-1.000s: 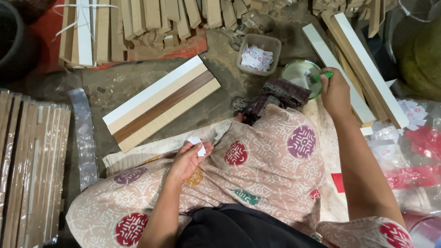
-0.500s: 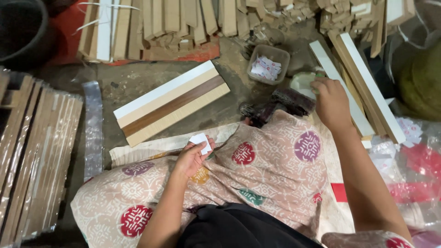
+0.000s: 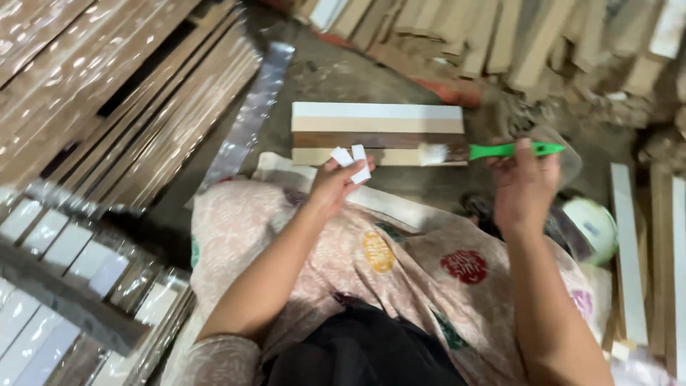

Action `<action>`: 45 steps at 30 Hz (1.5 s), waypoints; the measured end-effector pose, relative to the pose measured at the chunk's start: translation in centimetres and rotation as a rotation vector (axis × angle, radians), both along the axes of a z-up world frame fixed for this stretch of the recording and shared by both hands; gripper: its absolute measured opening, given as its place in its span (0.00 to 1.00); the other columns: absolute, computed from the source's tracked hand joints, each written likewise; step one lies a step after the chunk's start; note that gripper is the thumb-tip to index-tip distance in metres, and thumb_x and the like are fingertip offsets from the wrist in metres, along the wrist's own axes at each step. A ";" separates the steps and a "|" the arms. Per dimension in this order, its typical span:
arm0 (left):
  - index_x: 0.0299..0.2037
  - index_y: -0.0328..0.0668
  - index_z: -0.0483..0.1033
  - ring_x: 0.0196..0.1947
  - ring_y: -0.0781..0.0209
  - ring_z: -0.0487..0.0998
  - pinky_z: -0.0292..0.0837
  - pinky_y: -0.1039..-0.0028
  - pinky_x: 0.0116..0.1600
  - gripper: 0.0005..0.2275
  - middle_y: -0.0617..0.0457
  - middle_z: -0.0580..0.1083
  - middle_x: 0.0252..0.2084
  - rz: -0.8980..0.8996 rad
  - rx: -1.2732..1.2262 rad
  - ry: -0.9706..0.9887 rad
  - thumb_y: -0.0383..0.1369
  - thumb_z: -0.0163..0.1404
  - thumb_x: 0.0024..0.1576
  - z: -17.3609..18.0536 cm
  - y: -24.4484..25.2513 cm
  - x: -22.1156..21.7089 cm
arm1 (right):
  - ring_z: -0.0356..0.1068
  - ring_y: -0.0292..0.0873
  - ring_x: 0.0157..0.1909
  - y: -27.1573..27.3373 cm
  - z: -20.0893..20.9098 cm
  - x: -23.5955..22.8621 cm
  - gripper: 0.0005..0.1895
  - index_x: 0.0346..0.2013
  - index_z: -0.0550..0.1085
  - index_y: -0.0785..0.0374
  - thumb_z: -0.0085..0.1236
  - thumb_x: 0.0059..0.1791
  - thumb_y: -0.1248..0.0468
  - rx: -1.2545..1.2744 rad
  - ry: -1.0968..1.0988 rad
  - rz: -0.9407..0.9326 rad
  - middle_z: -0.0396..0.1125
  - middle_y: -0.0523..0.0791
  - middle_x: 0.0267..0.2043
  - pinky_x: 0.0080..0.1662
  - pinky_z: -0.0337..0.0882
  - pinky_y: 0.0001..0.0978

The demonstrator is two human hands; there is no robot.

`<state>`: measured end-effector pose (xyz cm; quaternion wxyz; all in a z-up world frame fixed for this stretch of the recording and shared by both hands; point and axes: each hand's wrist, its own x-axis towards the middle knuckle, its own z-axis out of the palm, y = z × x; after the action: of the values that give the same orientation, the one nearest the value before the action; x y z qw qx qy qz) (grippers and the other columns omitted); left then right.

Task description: The person is labeling individual wooden strips and then placing them into plastic sleeves or stacking them for packaging.

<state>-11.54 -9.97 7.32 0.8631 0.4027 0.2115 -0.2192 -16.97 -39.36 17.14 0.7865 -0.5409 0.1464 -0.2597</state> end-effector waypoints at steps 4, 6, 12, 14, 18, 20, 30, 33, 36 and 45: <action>0.56 0.35 0.74 0.55 0.42 0.79 0.75 0.53 0.60 0.17 0.35 0.78 0.53 -0.001 -0.057 -0.064 0.26 0.61 0.57 -4.0 0.1 0.2 | 0.78 0.42 0.41 5.4 -2.3 2.5 0.06 0.51 0.63 0.55 0.48 0.61 0.66 -0.101 0.076 0.155 0.73 0.49 0.45 0.44 0.81 0.30; 0.57 0.35 0.74 0.55 0.41 0.79 0.76 0.53 0.60 0.18 0.36 0.78 0.53 0.014 -0.070 -0.049 0.28 0.62 0.58 -4.3 0.0 0.4 | 0.77 0.43 0.39 7.3 -2.4 2.9 0.06 0.52 0.62 0.56 0.47 0.61 0.65 -0.126 0.083 0.204 0.74 0.53 0.45 0.44 0.80 0.32; 0.57 0.35 0.72 0.58 0.41 0.76 0.75 0.51 0.60 0.21 0.34 0.76 0.55 -0.069 -0.104 0.002 0.44 0.55 0.63 -0.7 -0.5 1.0 | 0.77 0.41 0.35 9.3 -2.5 3.7 0.04 0.51 0.65 0.60 0.44 0.62 0.66 -0.276 0.096 0.235 0.74 0.53 0.43 0.44 0.80 0.30; 0.53 0.33 0.73 0.57 0.41 0.77 0.74 0.51 0.60 0.22 0.35 0.77 0.52 -0.076 -0.065 0.000 0.45 0.57 0.61 0.8 -0.7 1.1 | 0.77 0.43 0.37 8.7 -3.5 4.1 0.05 0.52 0.64 0.62 0.44 0.62 0.66 -0.306 0.077 0.262 0.73 0.57 0.45 0.45 0.80 0.31; 0.50 0.34 0.75 0.52 0.41 0.80 0.76 0.50 0.57 0.21 0.38 0.79 0.49 -0.068 -0.015 -0.009 0.44 0.61 0.57 0.2 -1.2 1.4 | 0.77 0.42 0.38 8.3 -4.3 4.1 0.05 0.53 0.64 0.62 0.43 0.63 0.65 -0.343 0.098 0.285 0.74 0.56 0.46 0.45 0.79 0.32; 0.50 0.34 0.77 0.50 0.45 0.81 0.79 0.55 0.56 0.21 0.41 0.79 0.46 -0.044 0.035 -0.037 0.44 0.62 0.57 -0.5 -1.0 1.6 | 0.76 0.45 0.38 7.9 -5.0 4.3 0.07 0.55 0.63 0.66 0.43 0.63 0.66 -0.414 0.079 0.301 0.72 0.57 0.45 0.47 0.79 0.37; 0.47 0.34 0.79 0.50 0.46 0.81 0.80 0.55 0.52 0.19 0.40 0.79 0.44 0.065 0.087 -0.078 0.44 0.62 0.58 -0.2 -0.8 2.2 | 0.73 0.43 0.38 9.0 -3.3 2.7 0.06 0.54 0.62 0.65 0.41 0.64 0.66 -0.501 0.109 0.312 0.71 0.55 0.46 0.49 0.75 0.37; 0.53 0.30 0.77 0.54 0.42 0.78 0.76 0.53 0.58 0.19 0.35 0.78 0.51 0.103 -0.008 -0.100 0.40 0.58 0.61 0.4 -0.1 2.3 | 0.71 0.41 0.37 9.1 -2.4 2.3 0.05 0.53 0.62 0.66 0.41 0.64 0.68 -0.525 0.146 0.327 0.71 0.54 0.45 0.48 0.74 0.35; 0.53 0.33 0.78 0.53 0.45 0.80 0.77 0.57 0.58 0.17 0.37 0.79 0.51 0.075 -0.111 -0.161 0.40 0.55 0.63 0.1 0.4 2.4 | 0.70 0.43 0.38 8.2 -3.0 2.4 0.05 0.53 0.63 0.65 0.39 0.65 0.67 -0.573 0.125 0.345 0.70 0.55 0.45 0.48 0.73 0.39; 0.51 0.56 0.76 0.82 0.53 0.43 0.31 0.42 0.78 0.12 0.55 0.50 0.81 -0.148 -0.689 -0.814 0.44 0.40 0.72 2.9 2.3 2.1 | 0.57 0.36 0.28 11.8 2.3 1.2 0.10 0.51 0.71 0.69 0.46 0.65 0.64 -0.689 0.133 0.486 0.60 0.45 0.28 0.37 0.64 0.32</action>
<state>-9.43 -7.66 10.20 0.9398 0.1625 -0.2531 -0.1625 -15.78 -27.52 19.44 0.5870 -0.8064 -0.0302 -0.0650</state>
